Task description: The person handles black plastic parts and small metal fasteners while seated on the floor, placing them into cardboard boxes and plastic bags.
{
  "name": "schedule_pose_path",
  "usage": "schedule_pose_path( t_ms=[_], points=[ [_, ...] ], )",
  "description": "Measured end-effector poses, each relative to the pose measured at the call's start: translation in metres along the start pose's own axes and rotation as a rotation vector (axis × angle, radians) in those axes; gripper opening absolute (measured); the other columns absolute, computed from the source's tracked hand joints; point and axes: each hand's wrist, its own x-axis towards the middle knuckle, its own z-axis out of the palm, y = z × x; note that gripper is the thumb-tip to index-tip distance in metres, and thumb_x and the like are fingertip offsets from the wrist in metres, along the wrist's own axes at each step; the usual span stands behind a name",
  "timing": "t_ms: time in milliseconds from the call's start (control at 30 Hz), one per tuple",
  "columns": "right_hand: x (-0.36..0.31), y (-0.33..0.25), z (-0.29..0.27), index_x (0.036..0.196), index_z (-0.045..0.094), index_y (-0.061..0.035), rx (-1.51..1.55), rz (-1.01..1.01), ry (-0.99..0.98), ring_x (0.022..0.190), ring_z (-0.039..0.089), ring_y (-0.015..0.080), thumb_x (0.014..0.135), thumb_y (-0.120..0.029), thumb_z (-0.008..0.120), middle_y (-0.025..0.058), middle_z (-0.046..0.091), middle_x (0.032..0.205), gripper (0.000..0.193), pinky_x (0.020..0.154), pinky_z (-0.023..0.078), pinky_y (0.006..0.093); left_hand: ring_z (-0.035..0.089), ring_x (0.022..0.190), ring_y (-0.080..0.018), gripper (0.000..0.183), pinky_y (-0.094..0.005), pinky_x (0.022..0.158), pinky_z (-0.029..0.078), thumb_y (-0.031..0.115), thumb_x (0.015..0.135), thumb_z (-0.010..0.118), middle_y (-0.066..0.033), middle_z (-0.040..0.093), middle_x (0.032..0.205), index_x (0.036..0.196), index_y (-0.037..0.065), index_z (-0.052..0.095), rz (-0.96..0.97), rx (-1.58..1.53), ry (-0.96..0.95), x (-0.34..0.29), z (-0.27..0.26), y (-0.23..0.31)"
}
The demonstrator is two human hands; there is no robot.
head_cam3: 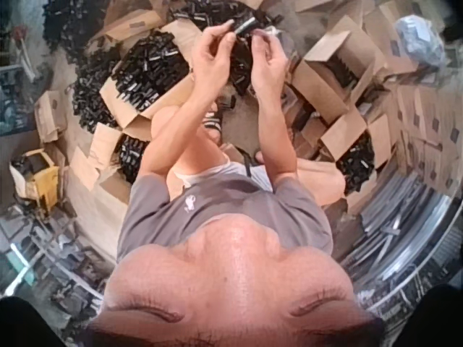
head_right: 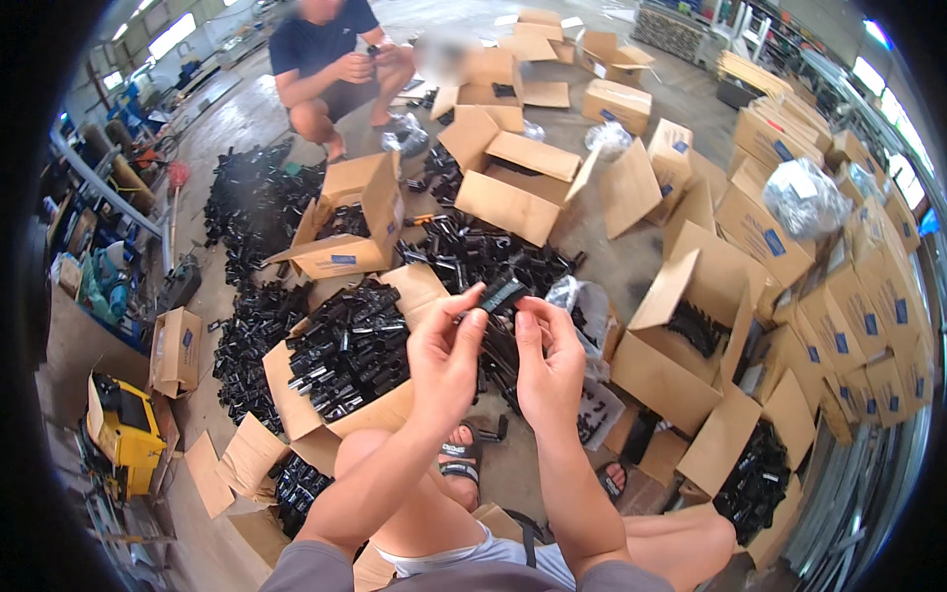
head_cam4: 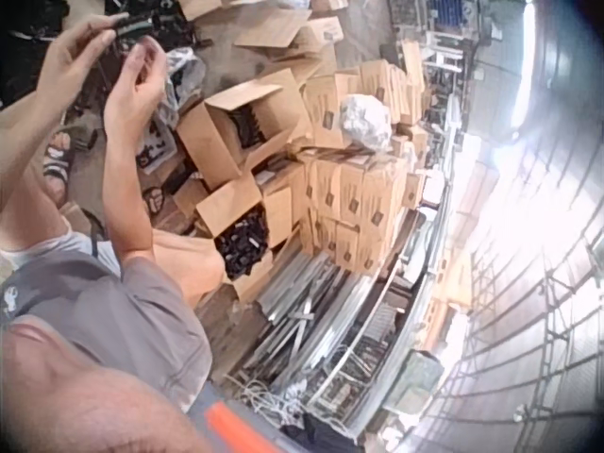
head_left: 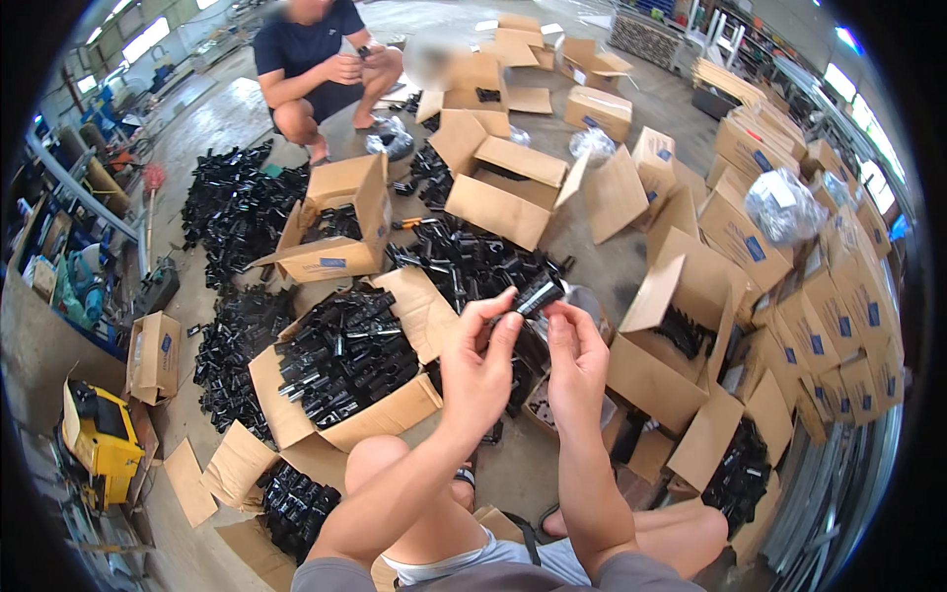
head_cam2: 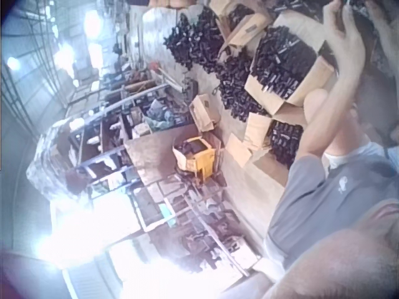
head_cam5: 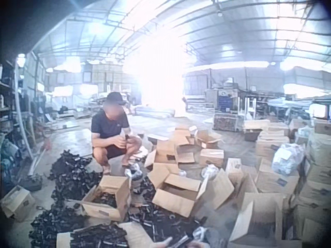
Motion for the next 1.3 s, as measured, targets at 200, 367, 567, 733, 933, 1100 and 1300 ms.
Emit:
schedule_pose_path(
  t_ms=[200, 367, 567, 733, 933, 1100, 1300],
  points=[
    [-0.017, -0.02, -0.018, 0.13, 0.056, 0.0026, 0.232, 0.247, -0.173, 0.101, 0.065, 0.0125, 0.094, -0.006, 0.07, 0.0116, 0.066, 0.118, 0.039, 0.087, 0.056, 0.0279, 0.061, 0.104, -0.0079, 0.024, -0.0232, 0.091, 0.049, 0.004, 0.101, 0.061, -0.0064, 0.066, 0.12, 0.125, 0.0, 0.061, -0.051, -0.007, -0.028, 0.002, 0.001, 0.0],
    [-0.017, -0.021, -0.017, 0.127, 0.06, 0.0045, 0.344, 0.277, -0.143, 0.092, 0.068, 0.0118, 0.089, 0.001, 0.074, 0.0113, 0.07, 0.109, 0.04, 0.081, 0.06, 0.0282, 0.062, 0.104, -0.0093, 0.029, -0.0254, 0.092, 0.051, 0.004, 0.1, 0.062, -0.0065, 0.066, 0.119, 0.128, 0.0, 0.06, 0.011, -0.023, -0.109, 0.004, -0.002, 0.005],
    [-0.02, -0.034, -0.041, 0.121, 0.065, 0.0025, -0.004, 0.141, -0.138, 0.091, 0.069, 0.0113, 0.084, 0.006, 0.076, 0.0081, 0.07, 0.109, 0.039, 0.079, 0.056, 0.0235, 0.063, 0.113, -0.0141, 0.05, -0.0298, 0.099, 0.051, -0.005, 0.094, 0.065, -0.0111, 0.064, 0.131, 0.143, -0.001, 0.052, -0.19, 0.04, -0.578, 0.023, -0.025, 0.027],
    [-0.031, -0.052, -0.055, 0.116, 0.069, 0.0011, -0.197, -0.015, -0.125, 0.091, 0.069, 0.0128, 0.08, 0.005, 0.078, 0.0082, 0.068, 0.11, 0.037, 0.077, 0.057, 0.025, 0.063, 0.117, -0.0168, 0.058, -0.0318, 0.101, 0.051, -0.01, 0.082, 0.074, -0.0138, 0.064, 0.134, 0.138, 0.0, 0.058, -0.1, 0.082, -0.684, 0.022, -0.034, 0.028],
    [-0.038, -0.091, -0.066, 0.109, 0.071, 0.0, -0.582, -0.462, -0.113, 0.093, 0.07, 0.0275, 0.071, 0.002, 0.082, 0.0136, 0.071, 0.104, 0.04, 0.081, 0.056, 0.0339, 0.065, 0.118, -0.0202, 0.063, -0.0328, 0.1, 0.053, -0.009, 0.071, 0.083, -0.0148, 0.068, 0.127, 0.13, -0.002, 0.063, 0.056, -0.014, -0.715, 0.016, -0.025, 0.031],
    [-0.053, -0.118, -0.065, 0.107, 0.071, -0.0009, -0.608, -0.597, -0.105, 0.094, 0.069, 0.0262, 0.069, 0.001, 0.084, 0.011, 0.072, 0.104, 0.04, 0.082, 0.057, 0.0361, 0.064, 0.122, -0.0307, 0.06, -0.0409, 0.103, 0.053, -0.002, 0.067, 0.089, -0.0219, 0.068, 0.125, 0.122, -0.005, 0.066, 0.147, -0.22, -0.719, 0.006, -0.025, 0.027],
    [-0.056, -0.131, -0.07, 0.106, 0.072, -0.0007, -0.707, -0.685, -0.133, 0.096, 0.068, 0.029, 0.066, -0.005, 0.088, 0.0104, 0.071, 0.103, 0.043, 0.083, 0.059, 0.0364, 0.064, 0.121, -0.0366, 0.065, -0.0451, 0.101, 0.054, 0.014, 0.066, 0.092, -0.026, 0.067, 0.124, 0.122, -0.005, 0.065, 0.108, -0.407, -0.663, -0.001, -0.02, 0.016]
  ],
)
